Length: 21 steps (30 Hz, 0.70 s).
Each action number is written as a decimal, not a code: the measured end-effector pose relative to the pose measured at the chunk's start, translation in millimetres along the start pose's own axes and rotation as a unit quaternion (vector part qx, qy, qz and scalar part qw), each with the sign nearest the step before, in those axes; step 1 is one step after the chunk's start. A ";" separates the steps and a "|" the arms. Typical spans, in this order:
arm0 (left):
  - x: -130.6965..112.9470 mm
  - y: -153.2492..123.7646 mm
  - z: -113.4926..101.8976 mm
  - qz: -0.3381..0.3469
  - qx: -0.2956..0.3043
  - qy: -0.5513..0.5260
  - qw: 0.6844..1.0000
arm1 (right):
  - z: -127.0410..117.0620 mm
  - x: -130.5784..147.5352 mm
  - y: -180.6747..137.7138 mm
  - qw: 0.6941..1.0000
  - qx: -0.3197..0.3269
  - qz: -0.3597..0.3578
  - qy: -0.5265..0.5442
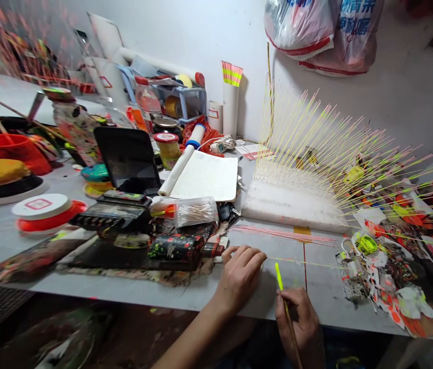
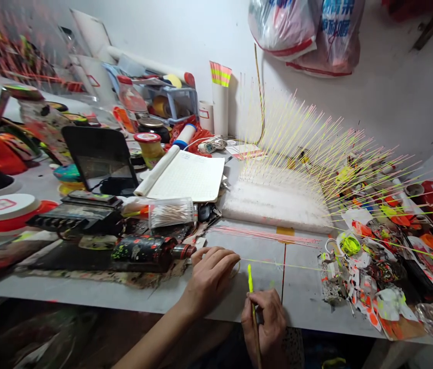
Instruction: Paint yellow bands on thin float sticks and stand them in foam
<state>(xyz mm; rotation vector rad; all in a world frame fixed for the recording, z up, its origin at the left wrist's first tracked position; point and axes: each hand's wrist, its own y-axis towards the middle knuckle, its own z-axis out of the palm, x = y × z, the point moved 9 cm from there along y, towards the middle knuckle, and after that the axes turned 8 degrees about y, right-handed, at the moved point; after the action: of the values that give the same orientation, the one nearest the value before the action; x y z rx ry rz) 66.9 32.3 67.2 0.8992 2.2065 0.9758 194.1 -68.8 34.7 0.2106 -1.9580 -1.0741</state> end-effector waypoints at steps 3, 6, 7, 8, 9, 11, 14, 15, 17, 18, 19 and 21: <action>6.8 0.4 -6.4 0.014 0.006 0.020 1.000 | 9.7 6.5 1.7 1.000 0.017 -0.012 0.009; 12.2 -0.5 -11.5 0.029 0.006 0.033 0.999 | 19.6 10.2 4.3 0.999 0.025 -0.022 -0.001; 13.3 -1.1 -12.3 0.032 0.004 0.035 0.999 | 21.9 10.7 5.2 0.999 0.022 -0.025 -0.005; 14.2 -1.8 -12.8 0.032 0.003 0.035 0.999 | 23.7 10.8 6.0 0.999 0.018 -0.027 -0.008; 14.8 -2.5 -12.9 0.031 0.001 0.035 0.999 | 25.6 10.5 6.8 0.999 0.016 -0.029 -0.011; 15.3 -4.0 -12.7 0.026 -0.003 0.034 0.999 | 29.2 9.6 7.9 0.999 0.016 -0.032 -0.013; 14.0 -5.4 -12.7 0.027 -0.011 0.032 0.999 | 32.2 7.5 8.3 0.999 0.017 -0.029 -0.017; 13.7 -5.5 -12.8 0.027 -0.013 0.031 0.999 | 32.3 6.6 8.2 0.999 0.017 -0.025 -0.017; 13.8 -5.4 -13.2 0.024 -0.017 0.030 0.999 | 31.6 5.3 7.3 1.000 0.017 -0.017 -0.018; 13.8 -5.2 -13.4 0.024 -0.019 0.030 0.999 | 31.1 4.7 6.6 1.000 0.018 -0.012 -0.018; 13.8 -5.0 -13.5 0.024 -0.020 0.031 0.999 | 30.3 4.0 5.8 1.000 0.018 -0.007 -0.019; 13.7 -4.7 -13.9 0.027 -0.024 0.030 0.999 | 27.9 2.6 4.2 1.000 0.016 0.001 -0.022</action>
<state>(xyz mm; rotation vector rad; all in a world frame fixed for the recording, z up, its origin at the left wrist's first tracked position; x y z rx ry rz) 47.0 34.4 68.6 0.9216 2.2097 1.0899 172.5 -50.6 32.4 0.2035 -2.0161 -1.0551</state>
